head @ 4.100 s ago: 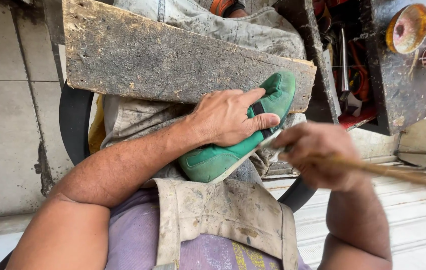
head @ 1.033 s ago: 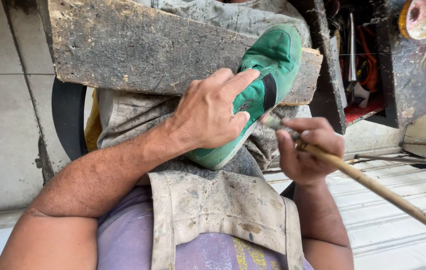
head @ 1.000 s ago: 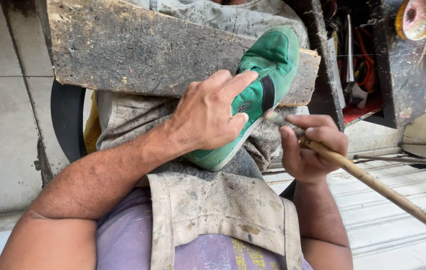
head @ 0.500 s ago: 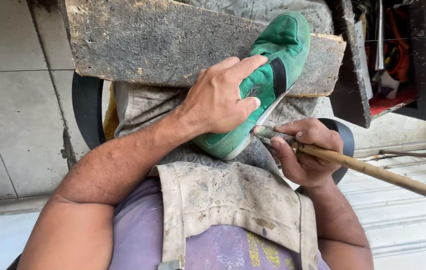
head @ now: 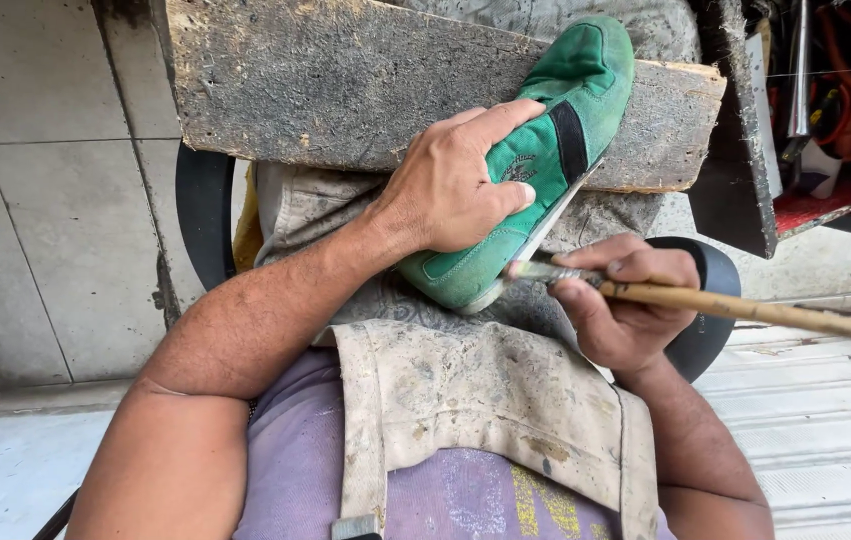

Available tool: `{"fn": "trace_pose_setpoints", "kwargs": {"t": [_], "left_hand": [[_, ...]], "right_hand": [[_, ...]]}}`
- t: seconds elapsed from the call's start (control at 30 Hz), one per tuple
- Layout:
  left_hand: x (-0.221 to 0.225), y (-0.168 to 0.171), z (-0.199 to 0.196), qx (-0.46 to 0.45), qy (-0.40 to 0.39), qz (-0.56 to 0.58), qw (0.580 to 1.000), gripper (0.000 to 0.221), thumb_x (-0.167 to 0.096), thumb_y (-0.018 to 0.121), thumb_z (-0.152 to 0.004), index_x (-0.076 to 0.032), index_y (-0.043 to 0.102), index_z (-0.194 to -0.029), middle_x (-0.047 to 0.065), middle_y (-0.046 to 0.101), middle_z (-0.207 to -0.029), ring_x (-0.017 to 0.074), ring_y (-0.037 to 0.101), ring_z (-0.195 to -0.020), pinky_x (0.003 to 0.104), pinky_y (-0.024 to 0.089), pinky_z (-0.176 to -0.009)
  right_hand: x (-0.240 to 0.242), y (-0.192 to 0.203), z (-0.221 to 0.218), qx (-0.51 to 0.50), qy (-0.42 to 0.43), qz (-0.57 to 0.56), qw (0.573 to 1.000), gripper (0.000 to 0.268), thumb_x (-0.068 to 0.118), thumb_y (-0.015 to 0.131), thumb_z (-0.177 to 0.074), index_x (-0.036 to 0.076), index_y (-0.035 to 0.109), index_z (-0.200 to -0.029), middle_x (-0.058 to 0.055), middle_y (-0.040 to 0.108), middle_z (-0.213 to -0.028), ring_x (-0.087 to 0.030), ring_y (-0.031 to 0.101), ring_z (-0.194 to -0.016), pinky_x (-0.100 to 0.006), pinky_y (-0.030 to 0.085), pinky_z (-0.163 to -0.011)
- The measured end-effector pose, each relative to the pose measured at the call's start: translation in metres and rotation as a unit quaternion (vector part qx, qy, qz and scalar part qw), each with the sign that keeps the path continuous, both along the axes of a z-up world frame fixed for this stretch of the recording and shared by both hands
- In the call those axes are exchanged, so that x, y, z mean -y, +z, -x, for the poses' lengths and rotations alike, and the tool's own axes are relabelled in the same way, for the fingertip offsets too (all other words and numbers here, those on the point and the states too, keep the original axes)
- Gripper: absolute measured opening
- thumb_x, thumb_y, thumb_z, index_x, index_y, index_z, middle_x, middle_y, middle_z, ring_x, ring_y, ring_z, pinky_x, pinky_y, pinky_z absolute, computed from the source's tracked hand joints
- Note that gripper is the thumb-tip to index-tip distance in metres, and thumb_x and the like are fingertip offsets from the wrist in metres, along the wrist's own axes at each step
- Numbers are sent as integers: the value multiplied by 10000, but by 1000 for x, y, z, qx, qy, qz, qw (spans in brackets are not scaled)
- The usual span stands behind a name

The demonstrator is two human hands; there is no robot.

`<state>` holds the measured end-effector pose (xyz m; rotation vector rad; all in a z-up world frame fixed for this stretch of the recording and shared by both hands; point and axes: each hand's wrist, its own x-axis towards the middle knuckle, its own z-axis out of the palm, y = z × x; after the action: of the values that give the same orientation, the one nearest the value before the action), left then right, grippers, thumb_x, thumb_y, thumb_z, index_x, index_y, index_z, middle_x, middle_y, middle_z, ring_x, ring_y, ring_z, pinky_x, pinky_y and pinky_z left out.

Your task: Applying a liquid substance to the sole of a shoe using a brush at a repair bench

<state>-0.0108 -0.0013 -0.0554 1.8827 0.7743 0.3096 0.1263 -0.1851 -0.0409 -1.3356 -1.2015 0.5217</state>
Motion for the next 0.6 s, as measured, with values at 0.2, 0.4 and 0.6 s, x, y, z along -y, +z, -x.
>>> {"fn": "trace_pose_setpoints", "kwargs": {"t": [0.2, 0.4, 0.6], "left_hand": [[-1, 1, 2, 17, -6, 2, 1000, 657, -300, 709, -746, -163, 575, -1375, 69, 715, -1306, 206, 730, -846, 344, 511, -958], [-2, 3, 2, 0, -5, 4, 1000, 671, -310, 718, -731, -198, 572, -1376, 78, 719, -1309, 246, 722, -1001, 370, 521, -952], [-2, 3, 1, -19, -6, 13, 1000, 671, -318, 725, -737, -220, 574, -1383, 76, 721, -1260, 191, 708, -703, 367, 526, -904]], "right_hand": [[3, -4, 4, -17, -15, 7, 1000, 408, 89, 768, -855, 110, 388, -1001, -45, 475, -692, -307, 738, -714, -287, 480, -565], [1, 1, 6, -73, 60, 0, 996, 379, 30, 760, -846, 78, 420, -1005, -252, 667, -839, -275, 735, -751, -296, 608, -618], [5, 14, 6, 19, 88, 16, 996, 374, 24, 749, -847, 80, 390, -935, -262, 676, -829, -300, 756, -758, -333, 614, -619]]}}
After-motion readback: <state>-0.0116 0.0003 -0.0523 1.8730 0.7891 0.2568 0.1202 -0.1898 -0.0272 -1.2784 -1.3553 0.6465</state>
